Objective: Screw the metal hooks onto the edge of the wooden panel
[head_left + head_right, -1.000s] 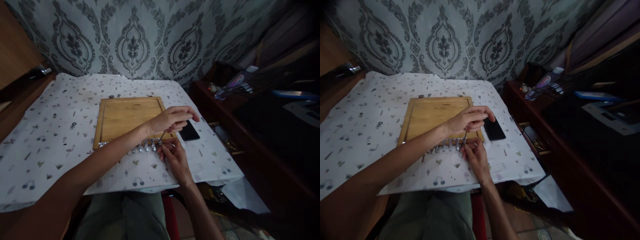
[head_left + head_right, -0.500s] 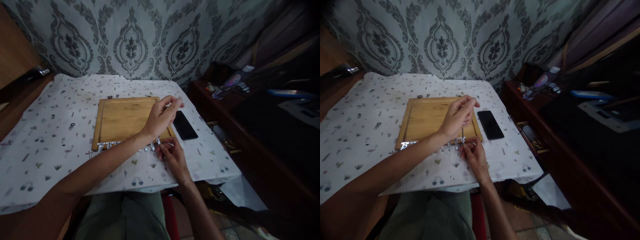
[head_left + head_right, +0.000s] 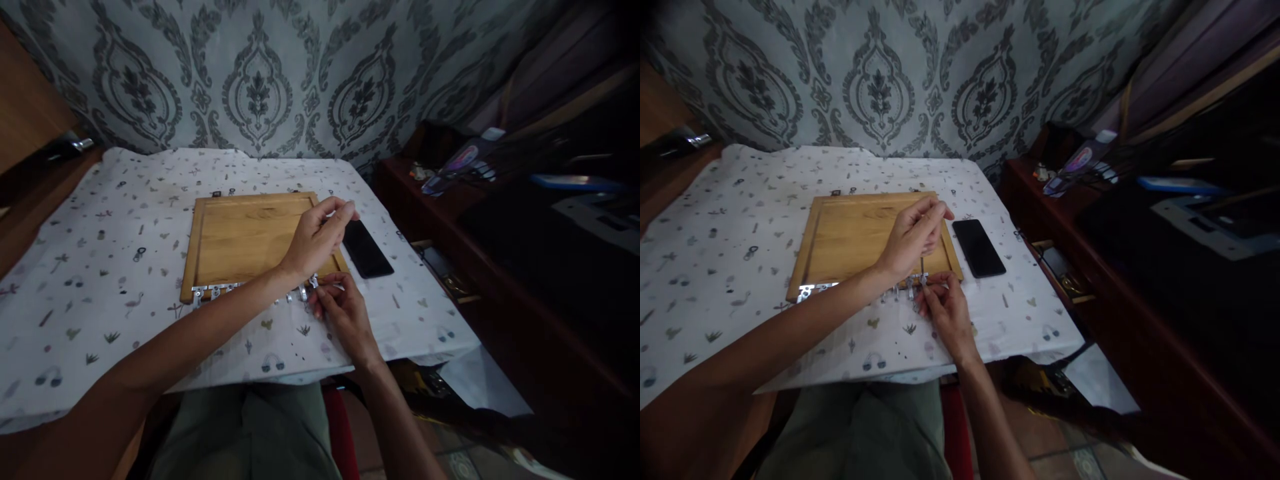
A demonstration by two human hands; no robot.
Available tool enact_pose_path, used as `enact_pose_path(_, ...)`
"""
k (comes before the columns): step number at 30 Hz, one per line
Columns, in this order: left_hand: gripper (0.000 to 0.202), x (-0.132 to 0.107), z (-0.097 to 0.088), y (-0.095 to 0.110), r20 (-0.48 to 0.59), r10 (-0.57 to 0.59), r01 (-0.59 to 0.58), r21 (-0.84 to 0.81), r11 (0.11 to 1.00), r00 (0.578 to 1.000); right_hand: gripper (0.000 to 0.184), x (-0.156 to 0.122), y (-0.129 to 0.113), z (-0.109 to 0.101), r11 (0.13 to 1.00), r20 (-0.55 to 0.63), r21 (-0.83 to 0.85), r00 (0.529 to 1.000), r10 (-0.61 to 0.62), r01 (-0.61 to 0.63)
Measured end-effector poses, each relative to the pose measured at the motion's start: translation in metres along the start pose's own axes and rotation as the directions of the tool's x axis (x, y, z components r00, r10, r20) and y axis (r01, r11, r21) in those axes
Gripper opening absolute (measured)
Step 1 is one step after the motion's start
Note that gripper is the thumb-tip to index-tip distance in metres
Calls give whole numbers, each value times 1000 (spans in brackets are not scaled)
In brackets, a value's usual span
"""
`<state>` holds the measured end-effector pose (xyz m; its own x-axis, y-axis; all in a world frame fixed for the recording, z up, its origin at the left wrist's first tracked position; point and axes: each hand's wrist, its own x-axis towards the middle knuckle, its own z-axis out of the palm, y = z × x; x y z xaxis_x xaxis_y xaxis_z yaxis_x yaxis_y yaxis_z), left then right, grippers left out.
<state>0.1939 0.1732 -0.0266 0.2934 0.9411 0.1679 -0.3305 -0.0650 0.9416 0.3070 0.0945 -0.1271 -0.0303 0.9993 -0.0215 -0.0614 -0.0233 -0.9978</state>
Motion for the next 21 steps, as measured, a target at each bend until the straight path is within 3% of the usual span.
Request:
enact_pose_path(3,25,0,-2,-3,16,4,-4,3,1000,1000,36,0,0,0,1000,-1,-15,1000,-2,2)
enact_pose_path(9,16,2,-3,6,149,-46,41,34,999,988,37,1,1,0,1000,-9,0,1000,8,-8)
enact_pose_path(16,22,8,4,6,-9,-89,90,33,995,996,37,0,-2,1,1000,-4,15,1000,13,-12)
enact_pose_path(21,28,10,4,0,27,-66,66,-14,998,997,36,0,-2,0,1000,9,15,1000,18,-19)
